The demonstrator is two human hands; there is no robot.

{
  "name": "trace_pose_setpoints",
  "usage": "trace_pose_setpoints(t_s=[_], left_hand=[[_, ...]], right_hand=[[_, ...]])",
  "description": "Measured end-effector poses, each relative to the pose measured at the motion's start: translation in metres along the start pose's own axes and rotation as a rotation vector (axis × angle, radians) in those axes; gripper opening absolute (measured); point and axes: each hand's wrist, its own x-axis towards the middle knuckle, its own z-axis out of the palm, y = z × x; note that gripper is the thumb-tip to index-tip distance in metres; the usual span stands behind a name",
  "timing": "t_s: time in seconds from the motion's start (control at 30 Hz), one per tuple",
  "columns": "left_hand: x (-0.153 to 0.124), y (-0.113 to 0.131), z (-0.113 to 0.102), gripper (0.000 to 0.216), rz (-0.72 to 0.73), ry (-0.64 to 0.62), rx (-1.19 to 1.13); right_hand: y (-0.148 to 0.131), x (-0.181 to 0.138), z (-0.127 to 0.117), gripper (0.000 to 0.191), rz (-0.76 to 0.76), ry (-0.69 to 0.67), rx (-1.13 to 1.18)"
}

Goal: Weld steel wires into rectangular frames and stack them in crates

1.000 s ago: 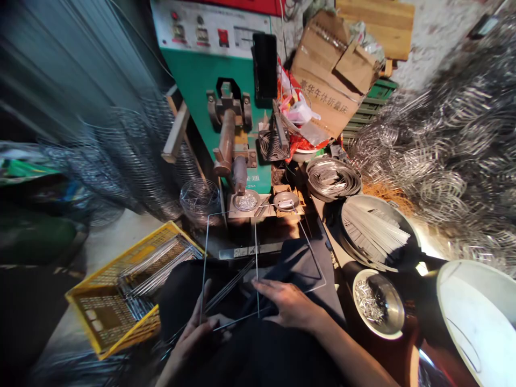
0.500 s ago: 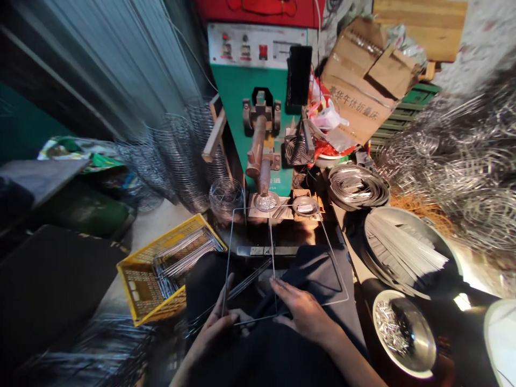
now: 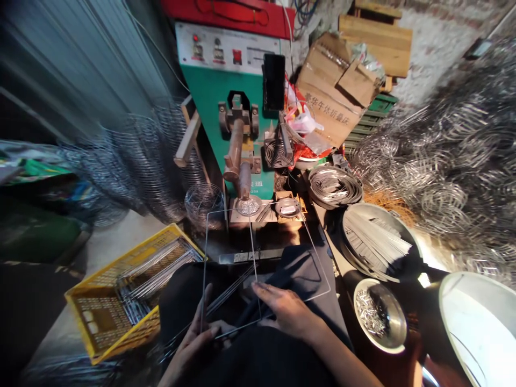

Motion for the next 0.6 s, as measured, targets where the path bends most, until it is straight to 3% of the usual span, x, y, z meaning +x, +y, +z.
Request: trace_pose_setpoints(t_s=[0.33,0.6], left_hand=[[0.003,-0.001,-0.001,0.095,-0.01,-0.047,-0.019],[0.004,-0.001,-0.005,0.104,-0.013,0.008,0.038]], right_hand=[[0.007,-0.004,0.004,0.088,-0.016,0.014,-0.036],[0.01,-0.002,0.006,0.096,-0.024,0.005,-0.057]])
